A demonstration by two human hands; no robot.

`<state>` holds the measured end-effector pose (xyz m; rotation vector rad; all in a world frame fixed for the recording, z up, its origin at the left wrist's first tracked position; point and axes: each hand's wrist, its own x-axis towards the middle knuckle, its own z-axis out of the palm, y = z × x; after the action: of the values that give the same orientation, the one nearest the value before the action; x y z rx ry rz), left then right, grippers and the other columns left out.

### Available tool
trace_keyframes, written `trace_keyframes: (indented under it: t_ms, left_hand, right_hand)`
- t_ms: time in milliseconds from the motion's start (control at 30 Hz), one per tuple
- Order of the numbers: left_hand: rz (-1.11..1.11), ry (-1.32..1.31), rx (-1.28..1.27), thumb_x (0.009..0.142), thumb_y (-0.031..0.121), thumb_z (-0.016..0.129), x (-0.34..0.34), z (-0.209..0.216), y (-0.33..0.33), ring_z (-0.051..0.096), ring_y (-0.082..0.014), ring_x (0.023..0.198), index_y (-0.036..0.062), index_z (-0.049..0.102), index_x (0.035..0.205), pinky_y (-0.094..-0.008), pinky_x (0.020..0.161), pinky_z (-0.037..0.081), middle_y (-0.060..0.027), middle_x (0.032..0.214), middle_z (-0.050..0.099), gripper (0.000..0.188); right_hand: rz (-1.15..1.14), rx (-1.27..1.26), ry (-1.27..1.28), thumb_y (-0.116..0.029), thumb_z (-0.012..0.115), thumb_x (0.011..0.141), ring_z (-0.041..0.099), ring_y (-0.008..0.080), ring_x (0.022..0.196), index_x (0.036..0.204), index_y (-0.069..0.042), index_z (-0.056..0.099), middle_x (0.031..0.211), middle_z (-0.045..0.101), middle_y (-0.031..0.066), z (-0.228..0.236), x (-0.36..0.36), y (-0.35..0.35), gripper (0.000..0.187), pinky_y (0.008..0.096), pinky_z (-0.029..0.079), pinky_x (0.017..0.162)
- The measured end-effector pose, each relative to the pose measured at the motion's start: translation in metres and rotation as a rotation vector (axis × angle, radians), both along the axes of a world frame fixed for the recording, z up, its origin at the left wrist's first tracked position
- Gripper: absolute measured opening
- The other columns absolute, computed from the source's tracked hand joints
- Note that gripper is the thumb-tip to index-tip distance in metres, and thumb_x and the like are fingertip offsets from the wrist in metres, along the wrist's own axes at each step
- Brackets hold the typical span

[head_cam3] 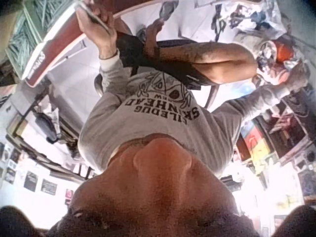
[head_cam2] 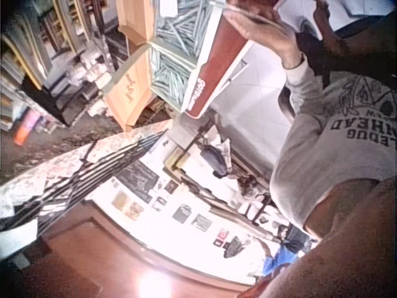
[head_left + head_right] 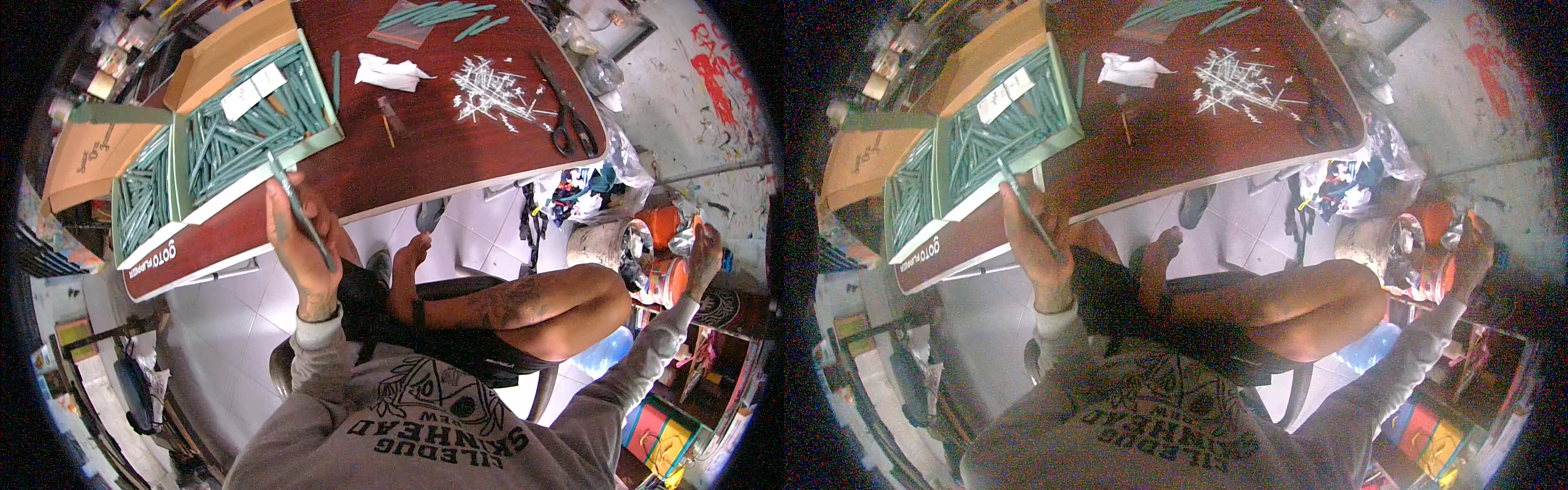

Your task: The person applies small white labels onto green plastic tags by hand and places the finished tags into a cardboard box.

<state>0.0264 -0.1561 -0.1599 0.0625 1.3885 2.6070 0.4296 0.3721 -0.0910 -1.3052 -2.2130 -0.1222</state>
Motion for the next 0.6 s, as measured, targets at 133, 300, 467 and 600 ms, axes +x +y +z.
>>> trace_keyframes:
  t_ms: [133, 300, 467, 600]
  left_hand:
    - [0.052, 0.078, 0.062, 0.104, 0.038, 0.048, 0.019, 0.001, 0.019, 0.045, -0.0063, 0.062, 0.0073, 0.056, 0.112, -0.0229, 0.048, 0.035, 0.0014, 0.075, 0.049, 0.033]
    - [0.021, 0.187, 0.089, 0.102, 0.033, 0.056, 0.054, 0.003, 0.060, 0.059, -0.0173, 0.080, -0.0007, 0.056, 0.107, -0.0289, 0.066, 0.052, -0.0102, 0.087, 0.061, 0.034]
    - [-0.049, 0.098, 0.012, 0.103, 0.031, 0.053, 0.069, 0.005, 0.059, 0.063, -0.0172, 0.084, -0.0059, 0.058, 0.108, -0.0311, 0.075, 0.055, -0.0110, 0.092, 0.064, 0.037]
    - [-0.112, -0.027, 0.190, 0.102, 0.027, 0.057, 0.066, -0.009, 0.048, 0.061, -0.0171, 0.080, -0.0056, 0.061, 0.102, -0.0394, 0.080, 0.056, -0.0111, 0.092, 0.064, 0.033]
  right_hand:
    - [0.360, -0.094, 0.154, -0.024, 0.058, 0.100, 0.066, 0.0213, 0.102, 0.117, 0.003, 0.064, 0.109, 0.070, 0.0132, 0.017, -0.088, -0.149, 0.032, 0.0340, 0.049, 0.091]
    - [0.964, -1.035, 0.346, -0.031, 0.060, 0.098, 0.067, 0.0276, 0.102, 0.127, 0.000, 0.058, 0.116, 0.067, 0.0163, -0.015, -0.221, -0.349, 0.042, 0.0394, 0.052, 0.089]
    - [1.084, -0.873, 0.518, -0.020, 0.062, 0.097, 0.070, 0.0378, 0.089, 0.124, 0.001, 0.056, 0.103, 0.066, 0.0232, -0.041, -0.266, -0.388, 0.035, 0.0363, 0.055, 0.080]
    - [1.060, -0.875, 0.573, -0.015, 0.062, 0.097, 0.072, 0.0299, 0.086, 0.116, 0.005, 0.061, 0.093, 0.068, 0.0215, -0.057, -0.268, -0.399, 0.028, 0.0354, 0.054, 0.075]
